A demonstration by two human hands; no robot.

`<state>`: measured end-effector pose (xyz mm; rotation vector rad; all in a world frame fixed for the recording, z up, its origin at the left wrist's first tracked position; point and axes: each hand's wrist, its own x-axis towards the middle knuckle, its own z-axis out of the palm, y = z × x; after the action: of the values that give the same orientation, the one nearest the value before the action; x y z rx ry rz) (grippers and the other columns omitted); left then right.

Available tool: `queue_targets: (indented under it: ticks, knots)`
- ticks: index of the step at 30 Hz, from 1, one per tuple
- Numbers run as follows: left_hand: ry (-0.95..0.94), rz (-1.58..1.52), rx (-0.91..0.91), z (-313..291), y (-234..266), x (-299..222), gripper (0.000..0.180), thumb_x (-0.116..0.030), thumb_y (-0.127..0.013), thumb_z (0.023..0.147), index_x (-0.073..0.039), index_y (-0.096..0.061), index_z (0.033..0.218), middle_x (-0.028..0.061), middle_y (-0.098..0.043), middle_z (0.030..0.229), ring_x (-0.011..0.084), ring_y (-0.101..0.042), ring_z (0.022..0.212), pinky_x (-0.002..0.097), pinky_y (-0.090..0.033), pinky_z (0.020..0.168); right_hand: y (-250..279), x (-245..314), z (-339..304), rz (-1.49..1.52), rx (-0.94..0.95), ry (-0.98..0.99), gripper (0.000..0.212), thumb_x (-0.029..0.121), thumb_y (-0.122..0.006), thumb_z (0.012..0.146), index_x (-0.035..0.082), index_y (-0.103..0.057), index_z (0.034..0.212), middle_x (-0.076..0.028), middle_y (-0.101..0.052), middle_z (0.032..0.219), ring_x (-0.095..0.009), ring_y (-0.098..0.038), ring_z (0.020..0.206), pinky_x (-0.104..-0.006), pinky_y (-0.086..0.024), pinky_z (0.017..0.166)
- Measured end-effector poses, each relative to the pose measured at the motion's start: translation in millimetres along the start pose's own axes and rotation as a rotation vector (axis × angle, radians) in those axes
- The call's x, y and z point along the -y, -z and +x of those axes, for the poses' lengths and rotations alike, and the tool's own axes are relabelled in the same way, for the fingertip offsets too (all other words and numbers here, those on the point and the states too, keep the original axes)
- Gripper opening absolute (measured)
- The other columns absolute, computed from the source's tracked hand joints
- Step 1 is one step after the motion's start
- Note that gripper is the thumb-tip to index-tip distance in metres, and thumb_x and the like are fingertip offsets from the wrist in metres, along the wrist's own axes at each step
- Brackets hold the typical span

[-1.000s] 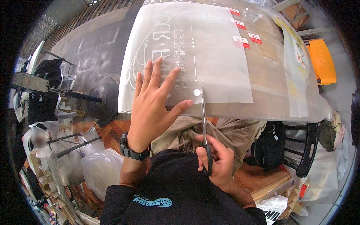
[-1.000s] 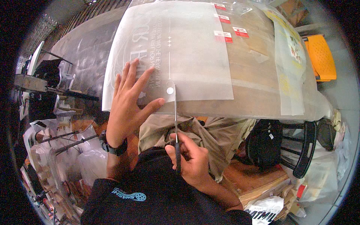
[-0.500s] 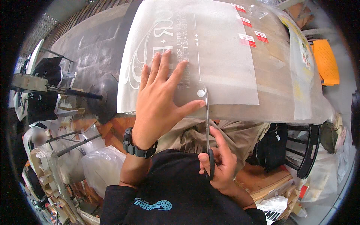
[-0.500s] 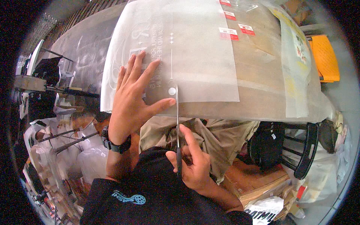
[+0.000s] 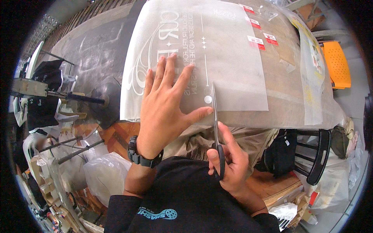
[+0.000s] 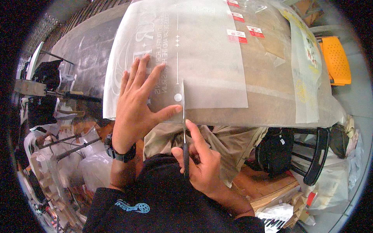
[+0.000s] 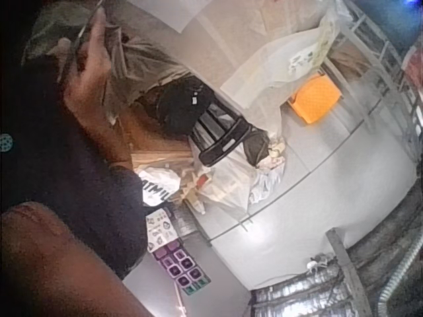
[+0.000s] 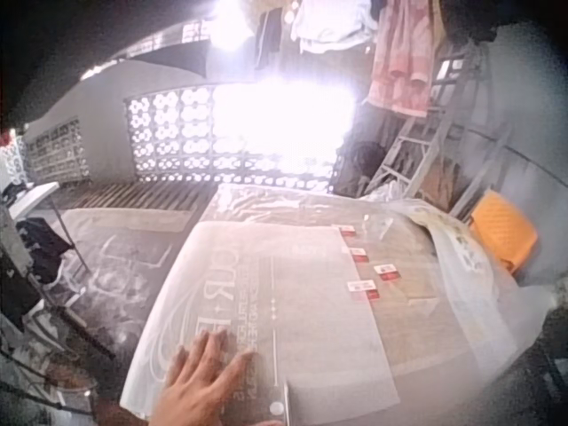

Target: The person cuts out printed heat transfer designs from a sheet using scissors. They trim around the edges of graphic labels and a larger floral design, then set the finished pieces aside on a chair.

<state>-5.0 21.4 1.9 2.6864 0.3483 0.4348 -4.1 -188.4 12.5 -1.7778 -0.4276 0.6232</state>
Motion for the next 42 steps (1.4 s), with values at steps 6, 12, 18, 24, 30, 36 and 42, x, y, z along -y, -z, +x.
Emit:
queue_targets:
  ticks: [6,12,18,24,30,36,42]
  knots:
    - [-0.015,-0.004,-0.015,0,-1,1,0.089,-0.054,-0.081,0.070,-0.008,-0.052,0.141,0.0258,-0.036,0.154,0.0430,-0.029,0.146,0.0531,-0.020,0.120,2,10,17,0.034,-0.001,-0.019,0.065,0.025,-0.069,0.097,0.000,-0.041,0.149,-0.002,-0.057,0.057,-0.006,-0.055,0.050,-0.0247,-0.043,0.047]
    - [-0.006,0.008,-0.003,0,1,0,0.089,-0.054,-0.081,0.071,-0.009,-0.052,0.142,0.0254,-0.036,0.155,0.0428,-0.029,0.147,0.0530,-0.020,0.120,2,28,33,0.024,-0.017,-0.055,0.061,0.024,-0.069,0.097,-0.001,-0.044,0.147,-0.002,-0.056,0.056,-0.006,-0.056,0.050,-0.0249,-0.044,0.046]
    - [0.021,-0.016,0.018,0,0,0,0.093,-0.055,-0.082,0.069,-0.012,-0.051,0.145,0.0204,-0.030,0.160,0.0396,-0.024,0.150,0.0540,-0.019,0.121,4,35,47,0.018,-0.021,-0.074,0.059,0.025,-0.069,0.097,-0.003,-0.047,0.144,-0.002,-0.056,0.055,-0.006,-0.056,0.049,-0.0255,-0.044,0.046]
    - [0.007,-0.006,0.012,1,3,0,0.087,-0.051,-0.080,0.073,-0.009,-0.051,0.143,0.0244,-0.034,0.157,0.0419,-0.028,0.148,0.0530,-0.020,0.120,4,45,63,0.029,-0.009,-0.097,0.059,0.027,-0.068,0.098,-0.003,-0.048,0.144,0.000,-0.055,0.059,-0.004,-0.051,0.049,-0.0234,-0.042,0.045]
    - [0.024,-0.018,0.012,1,3,-2,0.087,-0.050,-0.080,0.072,-0.011,-0.051,0.144,0.0224,-0.033,0.158,0.0407,-0.027,0.149,0.0529,-0.020,0.120,2,51,77,0.041,-0.020,-0.104,0.058,0.027,-0.067,0.098,-0.004,-0.048,0.144,0.001,-0.052,0.060,-0.003,-0.048,0.050,-0.0219,-0.041,0.045]
    - [0.036,-0.035,0.033,3,5,-2,0.088,-0.050,-0.080,0.071,-0.012,-0.050,0.145,0.0223,-0.033,0.158,0.0405,-0.026,0.149,0.0530,-0.020,0.120,2,49,86,0.055,-0.039,-0.093,0.057,0.027,-0.068,0.098,-0.005,-0.049,0.142,0.000,-0.053,0.057,-0.004,-0.050,0.048,-0.0248,-0.042,0.044]
    - [0.037,-0.048,0.031,3,5,-1,0.088,-0.048,-0.080,0.071,-0.011,-0.050,0.145,0.0229,-0.033,0.158,0.0414,-0.026,0.149,0.0529,-0.020,0.120,0,58,91,0.046,-0.041,-0.143,0.055,0.025,-0.065,0.099,-0.004,-0.048,0.144,0.002,-0.050,0.060,-0.003,-0.047,0.049,-0.0212,-0.040,0.045]
